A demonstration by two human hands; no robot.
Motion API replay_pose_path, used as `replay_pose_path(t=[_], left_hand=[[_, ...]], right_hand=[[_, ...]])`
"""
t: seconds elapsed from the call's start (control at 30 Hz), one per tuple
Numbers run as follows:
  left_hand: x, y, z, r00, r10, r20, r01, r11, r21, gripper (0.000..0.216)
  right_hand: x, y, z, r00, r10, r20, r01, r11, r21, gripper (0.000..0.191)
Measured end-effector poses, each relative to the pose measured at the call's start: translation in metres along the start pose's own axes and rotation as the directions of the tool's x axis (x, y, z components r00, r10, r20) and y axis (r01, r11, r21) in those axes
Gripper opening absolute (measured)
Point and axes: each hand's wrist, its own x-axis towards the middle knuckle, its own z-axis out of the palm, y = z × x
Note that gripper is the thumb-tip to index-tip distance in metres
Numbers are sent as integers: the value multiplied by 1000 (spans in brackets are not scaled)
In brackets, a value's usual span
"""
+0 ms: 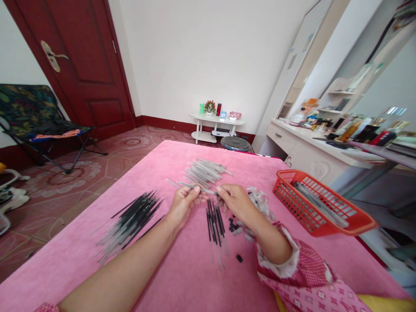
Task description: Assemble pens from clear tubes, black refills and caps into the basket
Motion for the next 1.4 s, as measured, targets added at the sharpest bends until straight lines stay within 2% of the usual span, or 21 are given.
replay_pose_path(t=[0.17,0.27,0.43,0.5,0.57,0.63,0.7,0.73,0.8,0.83,0.9,0.97,1.07,1.17,1.3,1.33,1.4], left_hand=[[1,0,0,1000,-1,-12,1,1000,-7,20],[0,0,-1,1000,-4,-5,4,1000,0,20],[-1,1,1,1000,-5,13,5,1000,-5,21],[0,1,0,1000,-4,8,5,1000,-19,21],[1,1,-1,1000,1,-11,-2,999,-40,20],[2,1,-3,999,10,-40,-12,998,-55,19],[3,0,-5,998,10,-62,-13,998,-58,19],[3,0,-5,998,6,-66,-10,998,-56,20],[3,1,-5,998,-3,-62,-1,999,-53,21],[3,1,-5,998,-7,-55,4,999,-51,21],[2,2,-4,999,-14,-45,12,999,-52,20],[1,3,-3,999,-21,-44,18,998,-54,19],[1,3,-2,999,-28,-45,25,998,-58,19],[1,3,-2,999,-29,-44,27,998,-56,19],[1,3,-2,999,-28,-43,26,999,-43,18],[1,3,-3,999,-29,-44,28,999,-39,19],[1,3,-3,999,-30,-42,29,999,-37,19]], right_hand=[[-1,-2,-3,999,-27,-31,28,999,25,20],[1,-1,0,998,26,62,-36,987,156,29],[3,-4,3,969,156,190,-222,887,405,35],[0,-6,-1,960,169,222,-247,885,394,38],[-5,-10,-9,929,141,342,-254,915,313,38],[-13,-17,-18,838,43,543,-161,972,172,29],[-21,-28,-24,733,-44,679,78,997,-19,19],[-26,-34,-25,718,-51,694,208,967,-144,18],[-34,-48,-22,725,-31,688,389,843,-372,20],[-39,-54,-19,728,-28,685,441,784,-437,21],[-47,-61,-11,712,-67,699,520,719,-461,23],[-54,-63,-3,697,-136,704,570,700,-430,23],[-60,-58,6,714,-188,675,588,685,-431,13],[-58,-50,10,759,-169,629,554,675,-487,20],[-54,-47,7,819,-148,554,498,661,-560,22],[-54,-49,5,815,-160,557,505,667,-547,21],[-55,-54,3,767,-196,611,551,690,-470,17]])
